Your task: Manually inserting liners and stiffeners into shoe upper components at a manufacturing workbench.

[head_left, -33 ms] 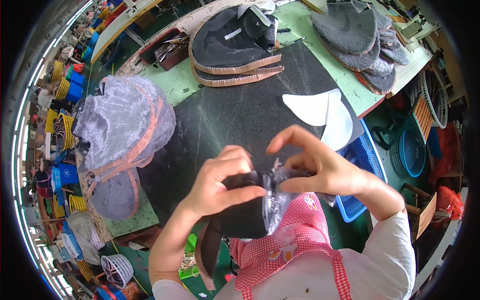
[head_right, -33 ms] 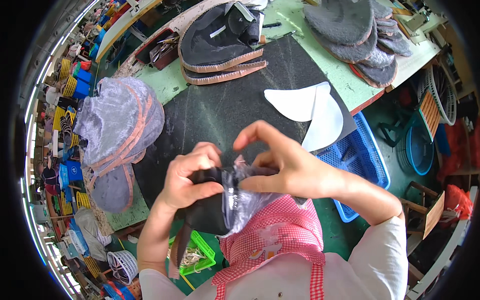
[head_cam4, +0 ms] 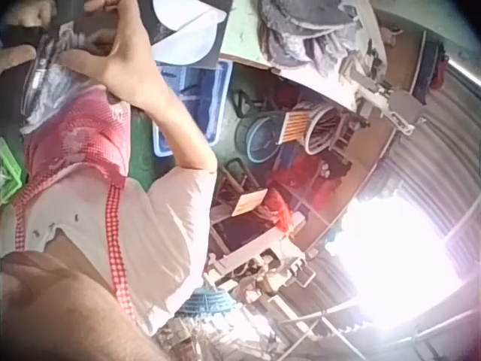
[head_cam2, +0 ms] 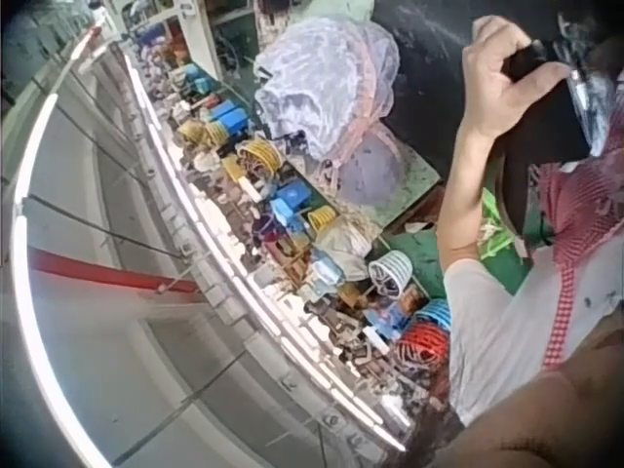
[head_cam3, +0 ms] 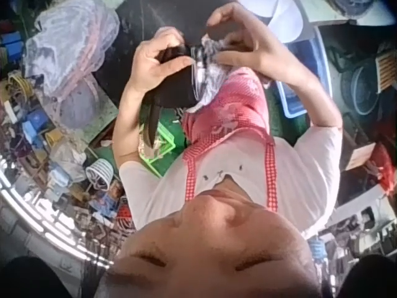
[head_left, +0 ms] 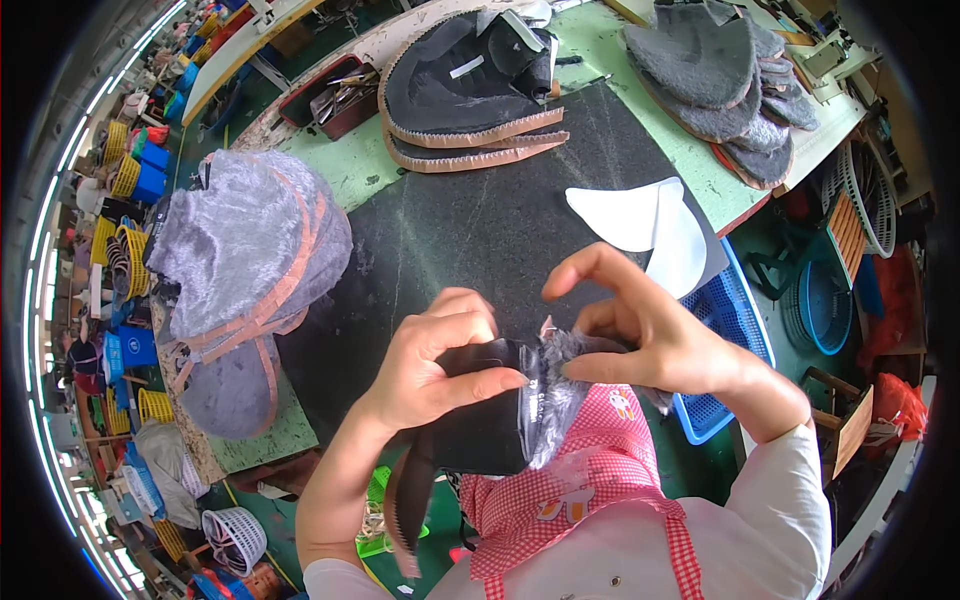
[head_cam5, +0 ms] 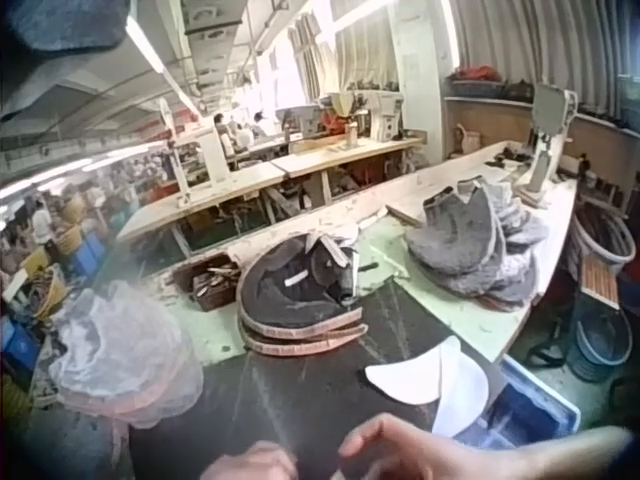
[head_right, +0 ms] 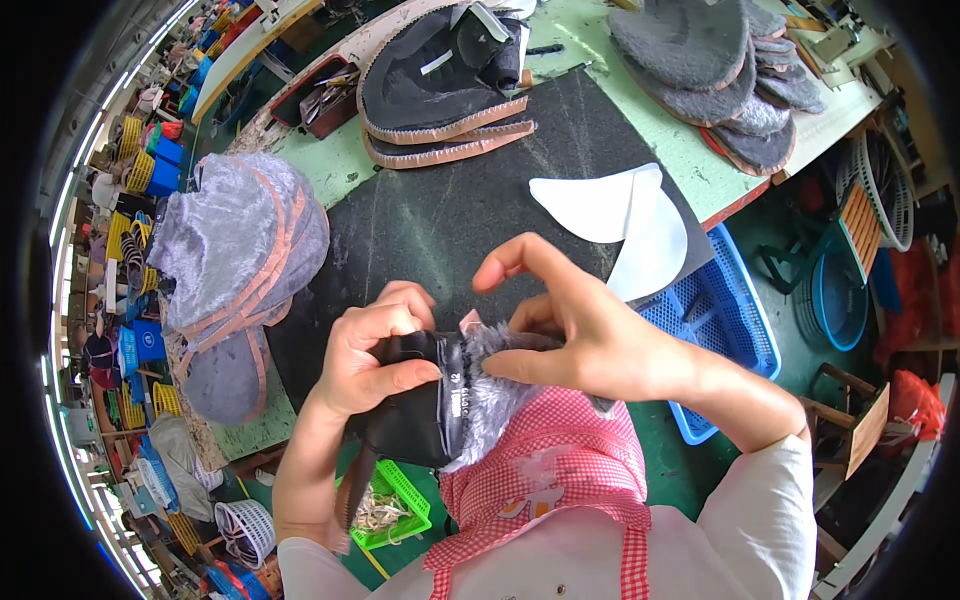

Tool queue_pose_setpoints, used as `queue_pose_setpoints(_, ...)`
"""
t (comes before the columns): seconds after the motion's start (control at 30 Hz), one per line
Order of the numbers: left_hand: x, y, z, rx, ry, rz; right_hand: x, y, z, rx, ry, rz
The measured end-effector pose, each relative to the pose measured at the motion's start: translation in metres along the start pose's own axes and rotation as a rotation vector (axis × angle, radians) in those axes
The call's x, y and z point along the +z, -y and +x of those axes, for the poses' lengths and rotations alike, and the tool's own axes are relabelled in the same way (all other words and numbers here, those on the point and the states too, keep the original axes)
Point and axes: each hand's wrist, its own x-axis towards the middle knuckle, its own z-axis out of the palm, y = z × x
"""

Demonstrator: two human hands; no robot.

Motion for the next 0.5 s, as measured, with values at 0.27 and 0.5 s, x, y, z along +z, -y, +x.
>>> queue_pose_setpoints(0.27, -0.009, -0.037, 0.017, 0.179, 0.017, 0.629, -0.003, -0.011, 0.018, 0.357, 0.365, -0.075)
queue_pose_setpoints(0.5, -0.012, -0.040, 0.018, 0.177, 0.088, 0.656, 0.004, -0.040, 0.016, 0.380, 0.477, 0.212)
